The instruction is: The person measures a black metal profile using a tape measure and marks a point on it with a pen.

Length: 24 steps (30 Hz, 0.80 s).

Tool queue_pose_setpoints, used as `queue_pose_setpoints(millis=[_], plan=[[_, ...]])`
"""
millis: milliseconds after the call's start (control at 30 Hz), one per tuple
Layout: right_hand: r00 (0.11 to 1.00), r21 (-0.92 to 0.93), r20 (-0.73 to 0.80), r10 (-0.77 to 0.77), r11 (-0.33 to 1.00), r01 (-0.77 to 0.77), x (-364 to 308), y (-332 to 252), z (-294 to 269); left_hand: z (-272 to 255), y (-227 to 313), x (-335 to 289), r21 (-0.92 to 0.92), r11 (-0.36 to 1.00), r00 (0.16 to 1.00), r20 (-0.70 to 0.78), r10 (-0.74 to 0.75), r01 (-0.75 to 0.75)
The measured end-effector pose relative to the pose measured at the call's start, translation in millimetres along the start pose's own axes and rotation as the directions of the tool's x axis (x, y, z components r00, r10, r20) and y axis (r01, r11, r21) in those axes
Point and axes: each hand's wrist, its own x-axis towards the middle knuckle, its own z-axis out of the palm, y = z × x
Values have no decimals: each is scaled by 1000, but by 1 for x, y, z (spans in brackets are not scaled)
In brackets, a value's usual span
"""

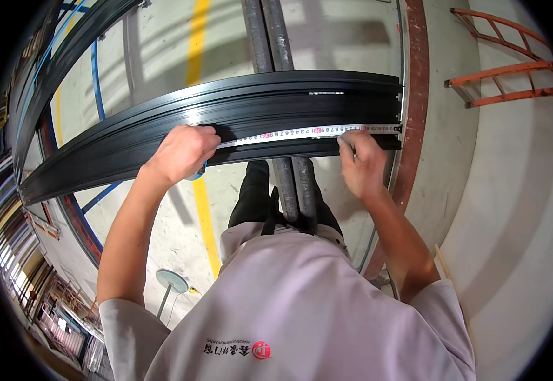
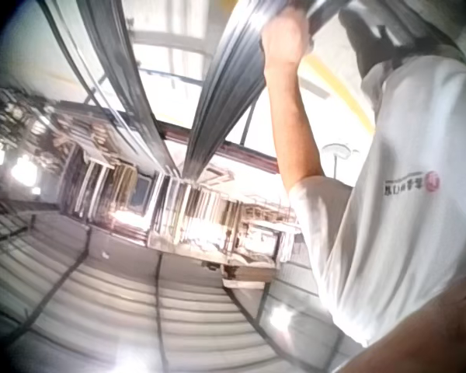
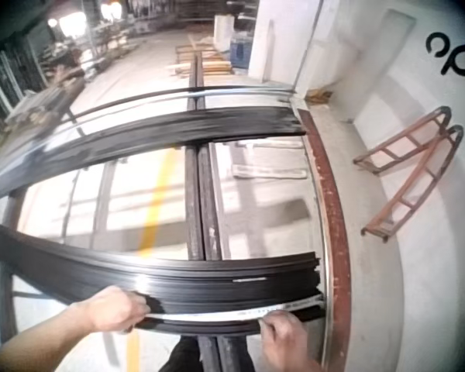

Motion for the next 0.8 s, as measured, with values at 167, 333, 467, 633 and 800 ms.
queue_pose_setpoints(millis=[167,333,467,633,800], plan=[[968,59,91,-232,972,228,-11,-18,-12,13,8,-1,-39,999,999,-28,15,-16],[985,138,-164,-49,988,72,1,5,-6,4,-3,8,-4,1000,999,-28,22,-22],[994,139,-104,-32,989,46,-1,1,-7,6,-2,7,5,1000,999,-31,28,-28],[996,110,-93,3,994,7,1,0,-6,4,-1,4,4,999,999,-27,33,-33],[997,121,-77,13,993,-4,-1,2,-5,3,3,4,2,1000,1000,-24,18,-18]])
